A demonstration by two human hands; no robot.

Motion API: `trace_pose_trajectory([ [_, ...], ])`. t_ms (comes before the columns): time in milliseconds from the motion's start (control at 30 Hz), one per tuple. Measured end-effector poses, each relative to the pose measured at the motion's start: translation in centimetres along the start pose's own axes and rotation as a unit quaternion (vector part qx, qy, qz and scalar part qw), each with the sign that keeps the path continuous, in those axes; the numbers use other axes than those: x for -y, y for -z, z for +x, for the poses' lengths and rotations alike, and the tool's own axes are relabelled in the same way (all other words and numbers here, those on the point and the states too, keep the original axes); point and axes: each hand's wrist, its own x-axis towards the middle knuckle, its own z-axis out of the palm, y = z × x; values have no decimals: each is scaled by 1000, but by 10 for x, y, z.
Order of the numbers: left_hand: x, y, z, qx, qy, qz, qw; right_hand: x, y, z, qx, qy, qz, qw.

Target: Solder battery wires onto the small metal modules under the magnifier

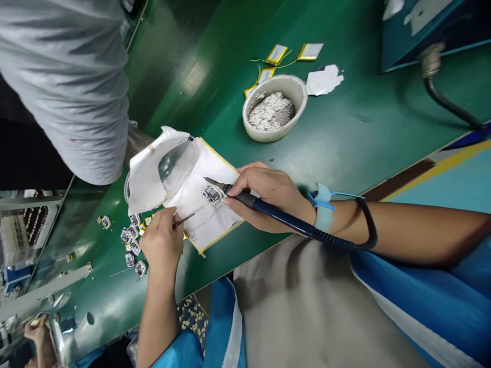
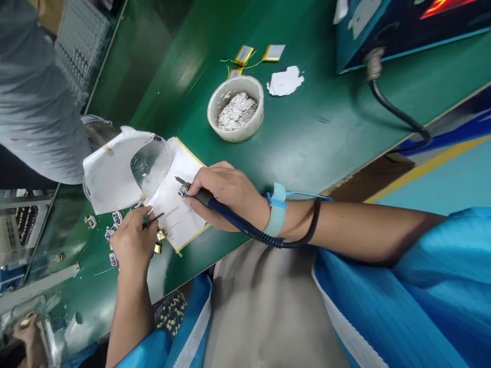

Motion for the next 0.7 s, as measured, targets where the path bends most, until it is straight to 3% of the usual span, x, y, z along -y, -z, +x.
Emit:
trace_pose_trajectory([
  [100, -6, -13, 5, -70, -127, -102, 984, -1, 0, 1, -6, -1, -10, 1000],
  [167, -6, -23, 2, -68, -154, -130, 977, -1, 0, 0, -10, 4, -18, 1000],
  [367, 5, -18, -14, -7, -81, -214, 974, 2, 0, 0, 6, -5, -19, 1000],
  [467, 3, -15, -6, -69, -80, -275, 956, 3, 0, 1, 18, -21, -7, 1000],
  [567, -4, -26, 9, -145, -59, -306, 939, 6, 1, 3, 33, -48, -6, 998],
  [700, -13, -47, 16, -105, -17, -333, 937, 8, 3, 5, 40, -88, 6, 995],
])
